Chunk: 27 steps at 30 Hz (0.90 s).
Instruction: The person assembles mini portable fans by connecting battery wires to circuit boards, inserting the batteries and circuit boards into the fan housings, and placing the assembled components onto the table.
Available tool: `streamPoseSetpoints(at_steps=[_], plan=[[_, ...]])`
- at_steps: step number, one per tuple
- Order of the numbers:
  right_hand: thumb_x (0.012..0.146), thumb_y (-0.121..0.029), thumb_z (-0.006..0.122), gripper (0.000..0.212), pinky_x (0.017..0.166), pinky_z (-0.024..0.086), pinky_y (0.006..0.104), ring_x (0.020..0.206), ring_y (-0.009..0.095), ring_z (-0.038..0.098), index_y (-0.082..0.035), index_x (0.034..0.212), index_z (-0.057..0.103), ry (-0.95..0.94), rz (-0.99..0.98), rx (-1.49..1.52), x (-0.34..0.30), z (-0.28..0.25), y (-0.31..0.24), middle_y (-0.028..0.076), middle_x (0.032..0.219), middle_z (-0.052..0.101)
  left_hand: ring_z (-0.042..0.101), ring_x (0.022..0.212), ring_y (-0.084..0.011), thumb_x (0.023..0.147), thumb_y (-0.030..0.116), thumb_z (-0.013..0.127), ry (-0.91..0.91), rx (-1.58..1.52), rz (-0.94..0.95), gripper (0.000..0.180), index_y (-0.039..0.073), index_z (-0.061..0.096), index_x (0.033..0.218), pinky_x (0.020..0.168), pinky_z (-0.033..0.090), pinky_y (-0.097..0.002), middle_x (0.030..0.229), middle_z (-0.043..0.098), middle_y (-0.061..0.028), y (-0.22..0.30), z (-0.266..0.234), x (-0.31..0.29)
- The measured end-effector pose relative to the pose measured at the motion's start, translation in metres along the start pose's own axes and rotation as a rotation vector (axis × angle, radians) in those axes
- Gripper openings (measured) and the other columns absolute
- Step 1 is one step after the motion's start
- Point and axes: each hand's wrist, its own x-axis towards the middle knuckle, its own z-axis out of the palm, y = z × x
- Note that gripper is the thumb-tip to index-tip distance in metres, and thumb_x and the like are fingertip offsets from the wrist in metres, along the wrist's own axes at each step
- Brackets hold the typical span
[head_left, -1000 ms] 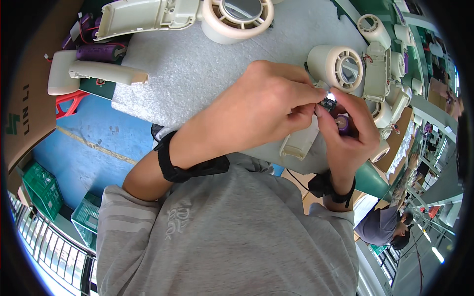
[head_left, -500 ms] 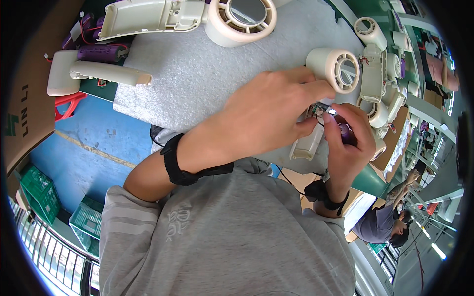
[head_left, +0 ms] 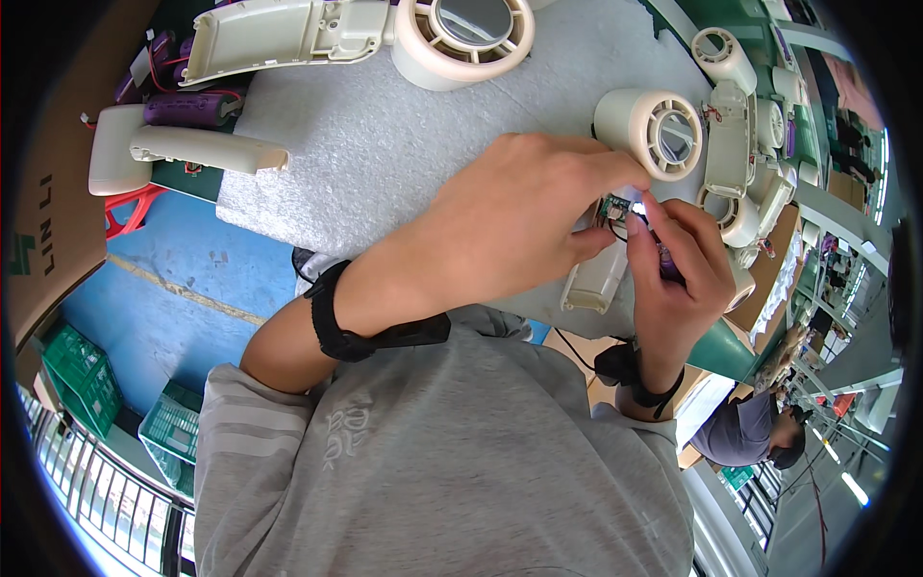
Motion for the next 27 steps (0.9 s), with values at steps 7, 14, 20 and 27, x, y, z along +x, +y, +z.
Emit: streamPoseSetpoints(at_steps=[7,14,20,27], plan=[[0.072,0.005,0.074,0.028,0.056,0.045,0.0240,0.067,0.012,0.058,-0.003,0.099,0.073,0.017,-0.041,-0.003,-0.002,0.002,0.004,0.006,0.088,0.065,0.064,0.065,-0.0196,0.070,0.003,0.079,-0.007,-0.038,-0.077,0.042,0.010,0.065,0.109,0.061,0.053,-0.0310,0.076,0.064,-0.0080,0.001,0.000,0.000],[0.074,0.005,0.072,0.026,0.057,0.046,0.0237,0.068,0.013,0.059,-0.002,0.099,0.072,-0.093,-0.060,-0.076,0.009,-0.008,-0.007,0.008,0.088,0.064,0.066,0.067,-0.0247,0.076,0.002,0.074,0.017,-0.091,-0.033,0.032,0.007,0.064,0.106,0.061,0.052,-0.0323,0.080,0.066,-0.0098,0.002,-0.002,0.004],[0.074,0.001,0.074,0.023,0.055,0.047,0.0246,0.070,0.013,0.062,0.001,0.096,0.068,-0.076,-0.004,0.041,0.010,-0.007,-0.001,0.009,0.088,0.064,0.067,0.076,-0.0300,0.078,-0.004,0.067,0.066,-0.067,0.026,0.031,0.007,0.066,0.107,0.066,0.054,-0.0355,0.087,0.067,-0.0124,0.003,0.002,0.000],[0.074,-0.004,0.078,0.030,0.058,0.049,0.0252,0.067,0.012,0.062,0.000,0.098,0.059,-0.369,0.262,0.133,0.012,-0.025,0.007,0.009,0.090,0.065,0.067,0.081,-0.0298,0.074,-0.011,0.064,-0.056,0.059,0.034,0.038,0.007,0.069,0.107,0.068,0.055,-0.0348,0.098,0.066,-0.0148,0.009,-0.004,0.004]])
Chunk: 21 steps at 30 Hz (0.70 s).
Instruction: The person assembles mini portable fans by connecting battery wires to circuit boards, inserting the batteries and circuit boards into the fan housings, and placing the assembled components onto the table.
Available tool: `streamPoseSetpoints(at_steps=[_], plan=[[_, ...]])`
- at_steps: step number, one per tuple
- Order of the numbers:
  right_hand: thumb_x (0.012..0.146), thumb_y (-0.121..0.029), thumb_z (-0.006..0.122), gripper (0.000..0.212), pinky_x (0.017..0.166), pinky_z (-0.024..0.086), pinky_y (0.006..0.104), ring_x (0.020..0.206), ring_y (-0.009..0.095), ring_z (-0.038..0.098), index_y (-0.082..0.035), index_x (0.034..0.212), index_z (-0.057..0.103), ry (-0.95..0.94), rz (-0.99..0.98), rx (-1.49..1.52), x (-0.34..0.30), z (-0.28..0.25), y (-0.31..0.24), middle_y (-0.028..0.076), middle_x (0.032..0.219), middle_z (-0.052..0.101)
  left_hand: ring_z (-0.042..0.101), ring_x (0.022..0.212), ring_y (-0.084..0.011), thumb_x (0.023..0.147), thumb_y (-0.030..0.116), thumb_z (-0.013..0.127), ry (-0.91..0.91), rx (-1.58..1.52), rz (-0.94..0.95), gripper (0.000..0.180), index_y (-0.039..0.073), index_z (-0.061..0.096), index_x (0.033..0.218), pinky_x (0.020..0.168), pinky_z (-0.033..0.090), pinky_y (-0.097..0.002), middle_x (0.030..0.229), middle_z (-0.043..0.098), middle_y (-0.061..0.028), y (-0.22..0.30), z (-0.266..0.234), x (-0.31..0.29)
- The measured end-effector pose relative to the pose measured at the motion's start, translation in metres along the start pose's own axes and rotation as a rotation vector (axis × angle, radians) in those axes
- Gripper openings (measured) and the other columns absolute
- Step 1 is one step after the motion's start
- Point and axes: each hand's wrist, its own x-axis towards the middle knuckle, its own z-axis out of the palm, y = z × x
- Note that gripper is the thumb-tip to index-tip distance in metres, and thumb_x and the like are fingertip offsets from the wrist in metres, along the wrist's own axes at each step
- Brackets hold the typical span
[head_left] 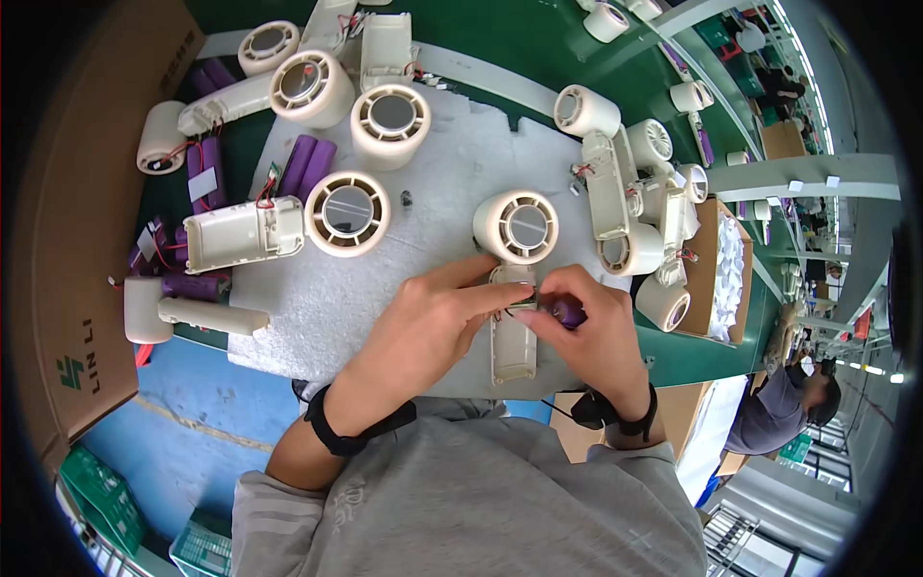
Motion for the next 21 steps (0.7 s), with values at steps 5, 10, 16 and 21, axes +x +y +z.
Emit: streamPoseSetpoints(at_steps=[5,10,16,21], plan=[[0.076,-0.004,0.077,0.028,0.057,0.049,0.0247,0.062,0.010,0.061,-0.001,0.097,0.060,0.169,-0.475,-0.173,-0.002,-0.006,0.018,0.009,0.091,0.065,0.068,0.081,-0.0287,0.074,-0.008,0.067,-0.017,-0.035,-0.002,0.038,0.008,0.069,0.107,0.068,0.055,-0.0341,0.102,0.065,-0.0140,0.000,-0.001,0.002],[0.075,-0.005,0.079,0.031,0.056,0.050,0.0279,0.063,0.015,0.063,-0.001,0.100,0.061,0.065,-0.102,0.197,-0.019,-0.009,0.022,0.010,0.092,0.064,0.068,0.080,-0.0268,0.072,-0.004,0.070,-0.040,-0.013,-0.048,0.036,0.010,0.070,0.105,0.067,0.054,-0.0323,0.102,0.065,-0.0126,0.006,-0.002,0.000],[0.072,-0.009,0.081,0.035,0.063,0.054,0.0324,0.071,0.024,0.066,-0.001,0.101,0.064,0.099,0.124,-0.223,-0.023,-0.013,0.017,0.012,0.093,0.066,0.066,0.080,-0.0298,0.072,0.000,0.069,0.041,-0.056,-0.170,0.032,0.011,0.071,0.102,0.069,0.054,-0.0364,0.101,0.065,-0.0115,0.011,0.011,-0.003],[0.072,-0.008,0.079,0.026,0.068,0.054,0.0337,0.077,0.027,0.067,0.000,0.093,0.067,0.219,-0.285,-0.320,-0.024,-0.018,0.018,0.012,0.094,0.068,0.067,0.080,-0.0294,0.072,0.000,0.069,0.089,-0.054,-0.188,0.030,0.011,0.072,0.100,0.070,0.054,-0.0366,0.102,0.066,-0.0111,0.011,0.016,-0.005]])
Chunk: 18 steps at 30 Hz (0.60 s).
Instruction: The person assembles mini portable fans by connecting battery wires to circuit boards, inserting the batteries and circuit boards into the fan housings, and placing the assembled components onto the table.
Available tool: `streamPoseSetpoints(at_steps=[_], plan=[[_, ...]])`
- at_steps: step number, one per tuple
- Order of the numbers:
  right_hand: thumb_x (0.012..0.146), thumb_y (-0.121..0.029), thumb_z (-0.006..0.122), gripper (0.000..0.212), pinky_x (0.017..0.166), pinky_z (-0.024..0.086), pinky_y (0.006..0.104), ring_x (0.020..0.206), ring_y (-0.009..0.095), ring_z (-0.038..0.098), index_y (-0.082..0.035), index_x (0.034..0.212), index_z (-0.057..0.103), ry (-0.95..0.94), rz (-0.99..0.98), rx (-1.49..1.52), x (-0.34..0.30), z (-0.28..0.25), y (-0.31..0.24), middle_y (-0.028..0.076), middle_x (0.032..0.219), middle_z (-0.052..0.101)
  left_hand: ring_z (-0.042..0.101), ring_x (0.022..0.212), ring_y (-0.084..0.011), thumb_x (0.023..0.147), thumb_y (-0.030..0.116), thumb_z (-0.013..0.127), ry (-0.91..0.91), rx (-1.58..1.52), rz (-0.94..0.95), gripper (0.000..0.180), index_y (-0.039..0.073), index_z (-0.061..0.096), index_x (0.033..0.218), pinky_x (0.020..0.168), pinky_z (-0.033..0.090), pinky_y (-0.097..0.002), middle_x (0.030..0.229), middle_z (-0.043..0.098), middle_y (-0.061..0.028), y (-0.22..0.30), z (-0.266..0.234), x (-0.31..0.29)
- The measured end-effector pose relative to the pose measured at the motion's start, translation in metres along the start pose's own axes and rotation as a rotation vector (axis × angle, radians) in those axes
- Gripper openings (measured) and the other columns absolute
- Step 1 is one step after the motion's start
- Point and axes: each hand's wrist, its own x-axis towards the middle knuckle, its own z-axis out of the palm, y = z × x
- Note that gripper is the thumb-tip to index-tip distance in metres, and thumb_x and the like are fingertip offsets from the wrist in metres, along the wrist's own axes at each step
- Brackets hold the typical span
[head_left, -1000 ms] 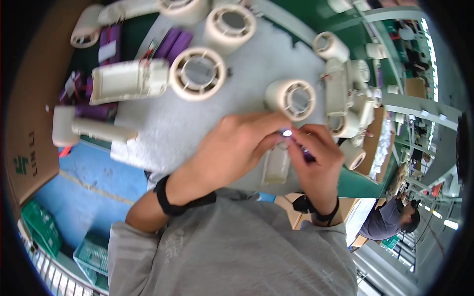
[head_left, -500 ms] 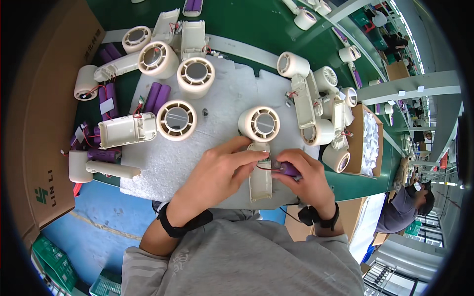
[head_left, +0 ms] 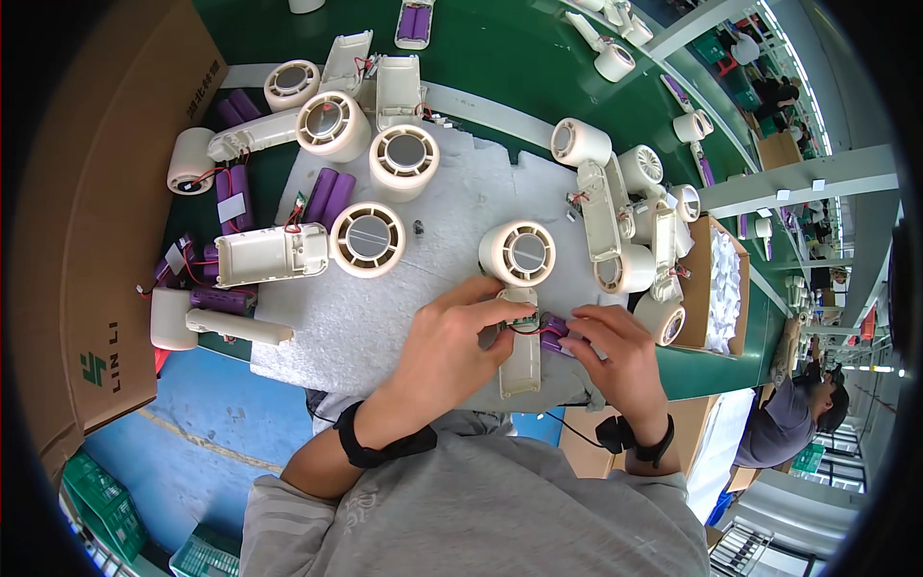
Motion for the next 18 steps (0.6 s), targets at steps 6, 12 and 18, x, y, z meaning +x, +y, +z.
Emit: streamPoseSetpoints(at_steps=[6,12,18], plan=[[0.072,-0.005,0.077,0.016,0.073,0.055,0.0357,0.086,0.028,0.067,0.001,0.083,0.068,-0.078,-0.047,0.065,-0.003,-0.002,0.000,0.013,0.098,0.069,0.067,0.080,-0.0297,0.072,0.001,0.068,0.029,0.014,-0.001,0.029,0.011,0.072,0.098,0.070,0.055,-0.0373,0.104,0.066,-0.0113,-0.001,0.002,-0.001],[0.072,-0.005,0.077,0.016,0.074,0.056,0.0360,0.088,0.028,0.067,0.002,0.082,0.067,-0.142,-0.085,-0.009,0.000,-0.006,-0.007,0.013,0.098,0.069,0.067,0.081,-0.0301,0.072,0.001,0.068,0.039,0.028,0.010,0.029,0.012,0.073,0.098,0.070,0.055,-0.0374,0.105,0.066,-0.0118,-0.003,0.003,-0.001],[0.071,-0.002,0.075,0.015,0.074,0.056,0.0360,0.089,0.028,0.066,0.002,0.083,0.066,-0.181,-0.128,-0.070,0.001,-0.006,-0.011,0.013,0.098,0.069,0.069,0.082,-0.0268,0.072,-0.003,0.068,0.022,0.043,0.011,0.031,0.011,0.073,0.100,0.071,0.056,-0.0332,0.107,0.066,-0.0125,-0.002,0.002,-0.001]])
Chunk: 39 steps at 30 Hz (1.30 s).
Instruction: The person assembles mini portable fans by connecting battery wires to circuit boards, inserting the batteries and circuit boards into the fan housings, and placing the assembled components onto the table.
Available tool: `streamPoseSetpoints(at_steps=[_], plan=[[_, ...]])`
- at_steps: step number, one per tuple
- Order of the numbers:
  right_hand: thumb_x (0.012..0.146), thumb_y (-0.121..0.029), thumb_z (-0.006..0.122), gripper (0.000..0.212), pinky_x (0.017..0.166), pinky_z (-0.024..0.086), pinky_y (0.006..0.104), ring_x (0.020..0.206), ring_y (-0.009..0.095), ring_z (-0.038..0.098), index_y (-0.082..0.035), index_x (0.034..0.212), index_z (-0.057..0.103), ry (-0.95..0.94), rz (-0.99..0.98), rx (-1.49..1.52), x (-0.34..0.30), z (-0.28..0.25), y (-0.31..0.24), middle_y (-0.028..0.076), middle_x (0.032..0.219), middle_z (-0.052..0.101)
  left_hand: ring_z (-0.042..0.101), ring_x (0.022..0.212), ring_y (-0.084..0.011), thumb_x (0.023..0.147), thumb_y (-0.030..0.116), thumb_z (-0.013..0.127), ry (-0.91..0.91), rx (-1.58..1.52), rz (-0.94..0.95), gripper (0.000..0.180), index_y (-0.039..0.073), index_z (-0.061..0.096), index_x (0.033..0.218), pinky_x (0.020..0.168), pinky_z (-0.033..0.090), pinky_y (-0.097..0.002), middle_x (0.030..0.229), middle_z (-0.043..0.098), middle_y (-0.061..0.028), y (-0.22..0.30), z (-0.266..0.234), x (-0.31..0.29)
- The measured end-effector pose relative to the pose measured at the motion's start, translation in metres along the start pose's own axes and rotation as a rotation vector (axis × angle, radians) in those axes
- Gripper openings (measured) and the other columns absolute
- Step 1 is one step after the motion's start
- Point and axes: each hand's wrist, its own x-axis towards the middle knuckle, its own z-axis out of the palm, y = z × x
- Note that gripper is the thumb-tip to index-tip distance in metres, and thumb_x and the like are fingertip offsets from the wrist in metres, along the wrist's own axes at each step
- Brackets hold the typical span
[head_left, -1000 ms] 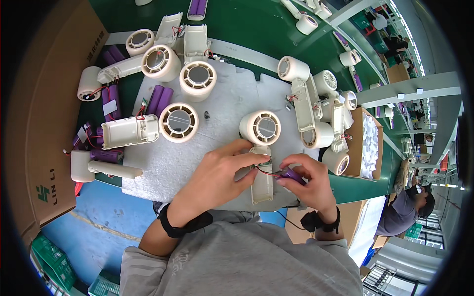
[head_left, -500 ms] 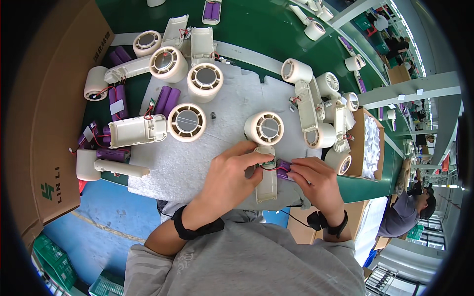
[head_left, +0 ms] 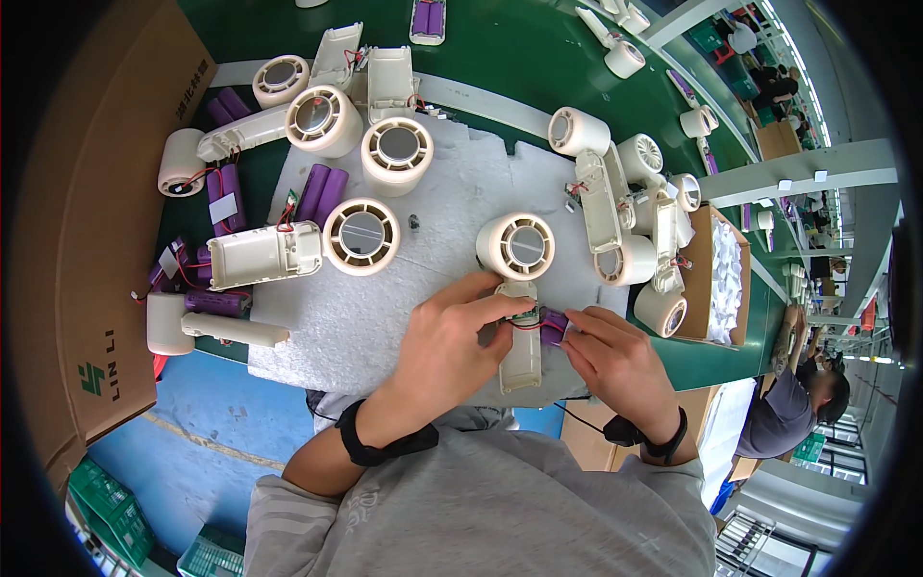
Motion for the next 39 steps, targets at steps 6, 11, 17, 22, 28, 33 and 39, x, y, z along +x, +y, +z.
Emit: streamPoseSetpoints(at_steps=[6,11,17,22,28,33,39], plan=[[0.070,-0.001,0.074,0.017,0.073,0.056,0.0362,0.087,0.028,0.067,0.003,0.084,0.066,0.005,0.019,-0.015,-0.001,0.005,-0.002,0.013,0.097,0.069,0.070,0.083,-0.0249,0.072,-0.005,0.069,0.005,0.018,0.013,0.032,0.011,0.073,0.100,0.071,0.057,-0.0311,0.108,0.067,-0.0126,-0.001,0.000,0.000],[0.070,-0.002,0.076,0.018,0.075,0.056,0.0363,0.091,0.030,0.067,0.002,0.084,0.067,0.023,0.105,0.095,-0.005,0.002,0.004,0.014,0.100,0.069,0.066,0.080,-0.0304,0.073,0.001,0.068,0.014,-0.033,0.006,0.028,0.012,0.072,0.099,0.070,0.054,-0.0380,0.104,0.066,-0.0122,0.000,0.000,-0.001],[0.071,-0.002,0.076,0.017,0.079,0.055,0.0361,0.096,0.031,0.067,0.002,0.085,0.067,0.081,0.119,0.134,-0.009,0.008,0.004,0.014,0.104,0.069,0.066,0.079,-0.0306,0.072,0.001,0.068,0.010,-0.041,0.018,0.029,0.012,0.072,0.099,0.069,0.054,-0.0377,0.102,0.066,-0.0114,-0.003,-0.001,0.000],[0.071,0.000,0.075,0.016,0.078,0.055,0.0369,0.094,0.032,0.066,0.002,0.084,0.066,0.111,0.094,0.127,-0.006,0.006,0.001,0.015,0.103,0.068,0.066,0.079,-0.0307,0.072,0.001,0.067,0.019,-0.041,0.020,0.030,0.012,0.072,0.100,0.069,0.054,-0.0379,0.101,0.066,-0.0108,-0.002,-0.003,0.003],[0.072,0.005,0.068,0.019,0.075,0.051,0.0397,0.088,0.032,0.060,0.002,0.085,0.055,0.047,0.073,0.032,-0.005,0.010,-0.008,0.015,0.104,0.058,0.066,0.070,-0.0225,0.071,-0.004,0.068,0.011,0.004,0.090,0.032,0.010,0.071,0.099,0.062,0.052,-0.0312,0.098,0.066,-0.0104,-0.003,-0.003,0.000],[0.071,0.007,0.064,0.023,0.076,0.048,0.0418,0.083,0.033,0.056,0.002,0.087,0.048,0.007,0.045,0.064,-0.005,0.009,-0.003,0.015,0.103,0.050,0.066,0.078,-0.0294,0.073,0.002,0.067,-0.046,-0.019,0.015,0.030,0.013,0.072,0.101,0.069,0.054,-0.0363,0.104,0.066,-0.0104,-0.004,-0.002,-0.001],[0.075,0.005,0.062,0.020,0.073,0.048,0.0382,0.082,0.032,0.058,0.001,0.089,0.049,0.031,0.209,0.252,-0.019,-0.018,0.012,0.017,0.105,0.052,0.067,0.078,-0.0274,0.074,0.003,0.067,-0.075,-0.019,0.006,0.029,0.012,0.072,0.102,0.070,0.054,-0.0358,0.106,0.066,-0.0101,0.000,-0.004,0.000]])
